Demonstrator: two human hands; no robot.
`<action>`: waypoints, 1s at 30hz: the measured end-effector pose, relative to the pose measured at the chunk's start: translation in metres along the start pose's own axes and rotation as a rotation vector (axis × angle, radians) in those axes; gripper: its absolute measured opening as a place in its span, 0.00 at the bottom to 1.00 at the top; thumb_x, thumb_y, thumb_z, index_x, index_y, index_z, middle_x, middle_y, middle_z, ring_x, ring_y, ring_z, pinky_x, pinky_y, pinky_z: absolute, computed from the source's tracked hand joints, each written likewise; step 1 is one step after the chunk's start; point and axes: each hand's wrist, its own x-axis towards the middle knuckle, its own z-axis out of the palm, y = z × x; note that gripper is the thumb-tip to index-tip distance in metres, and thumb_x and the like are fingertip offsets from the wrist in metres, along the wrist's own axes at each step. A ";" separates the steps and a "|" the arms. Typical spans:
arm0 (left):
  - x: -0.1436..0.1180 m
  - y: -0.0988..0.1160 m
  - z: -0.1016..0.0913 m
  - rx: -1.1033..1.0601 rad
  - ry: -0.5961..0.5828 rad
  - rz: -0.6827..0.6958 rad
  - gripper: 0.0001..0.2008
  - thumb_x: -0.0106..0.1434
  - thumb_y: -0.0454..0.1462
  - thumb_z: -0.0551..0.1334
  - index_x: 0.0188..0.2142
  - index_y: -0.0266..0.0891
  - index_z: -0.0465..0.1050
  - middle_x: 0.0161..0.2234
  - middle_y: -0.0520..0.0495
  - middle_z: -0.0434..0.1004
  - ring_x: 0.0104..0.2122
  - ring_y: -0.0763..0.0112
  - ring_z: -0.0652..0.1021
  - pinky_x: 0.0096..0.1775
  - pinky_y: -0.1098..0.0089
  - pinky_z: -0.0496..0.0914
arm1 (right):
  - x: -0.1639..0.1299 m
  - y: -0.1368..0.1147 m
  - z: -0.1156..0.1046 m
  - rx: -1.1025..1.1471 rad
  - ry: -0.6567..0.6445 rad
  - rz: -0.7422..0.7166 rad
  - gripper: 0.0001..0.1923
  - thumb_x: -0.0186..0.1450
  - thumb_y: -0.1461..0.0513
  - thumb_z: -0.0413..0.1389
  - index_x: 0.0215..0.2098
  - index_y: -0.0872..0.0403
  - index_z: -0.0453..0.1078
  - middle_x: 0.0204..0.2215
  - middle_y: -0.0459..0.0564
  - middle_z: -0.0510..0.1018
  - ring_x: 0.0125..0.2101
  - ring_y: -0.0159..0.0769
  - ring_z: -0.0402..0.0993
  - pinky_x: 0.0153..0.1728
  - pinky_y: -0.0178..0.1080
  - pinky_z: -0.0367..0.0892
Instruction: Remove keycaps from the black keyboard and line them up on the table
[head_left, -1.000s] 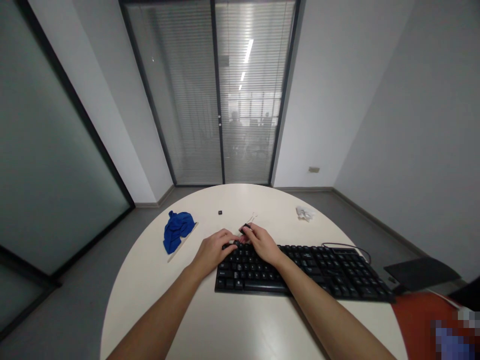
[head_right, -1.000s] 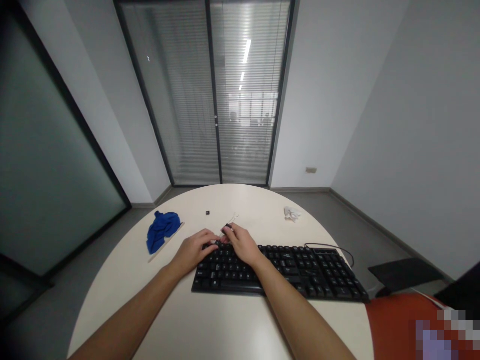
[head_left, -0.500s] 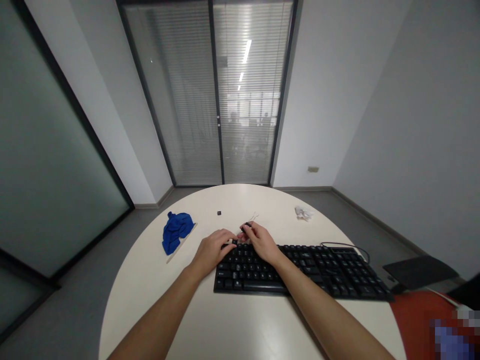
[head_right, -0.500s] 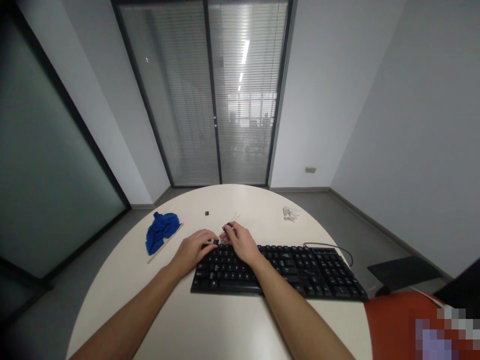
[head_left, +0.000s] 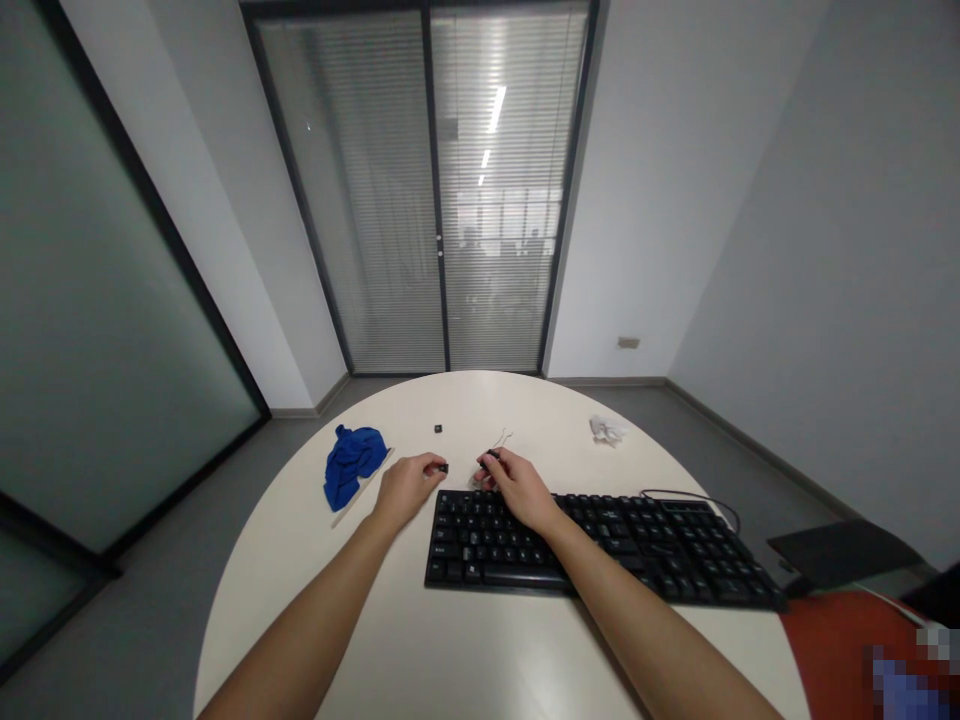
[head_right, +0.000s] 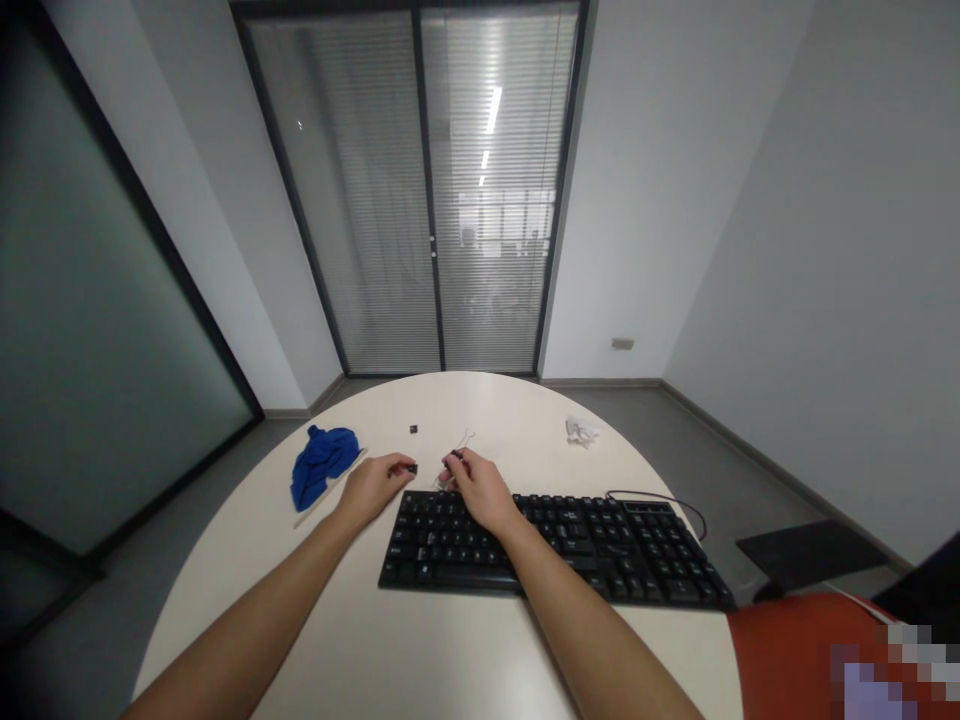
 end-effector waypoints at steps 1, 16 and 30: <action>0.003 0.001 0.001 0.036 -0.008 0.010 0.11 0.60 0.41 0.64 0.42 0.49 0.80 0.34 0.49 0.82 0.36 0.61 0.80 0.37 0.68 0.67 | 0.000 0.000 0.000 -0.008 -0.003 -0.004 0.19 0.69 0.48 0.48 0.39 0.53 0.69 0.32 0.49 0.81 0.30 0.35 0.77 0.35 0.37 0.71; 0.057 0.003 0.009 0.254 -0.014 0.153 0.10 0.61 0.39 0.61 0.41 0.47 0.79 0.43 0.46 0.80 0.47 0.57 0.75 0.43 0.65 0.69 | 0.011 -0.006 0.003 -0.158 -0.068 -0.066 0.18 0.71 0.49 0.46 0.37 0.52 0.69 0.30 0.47 0.81 0.29 0.35 0.76 0.34 0.35 0.67; 0.108 -0.004 0.028 0.216 0.061 0.125 0.08 0.59 0.35 0.63 0.37 0.44 0.80 0.42 0.45 0.80 0.50 0.56 0.70 0.49 0.63 0.67 | 0.030 0.002 0.002 -0.129 -0.090 -0.077 0.19 0.72 0.49 0.46 0.38 0.52 0.70 0.30 0.47 0.81 0.29 0.34 0.75 0.34 0.35 0.67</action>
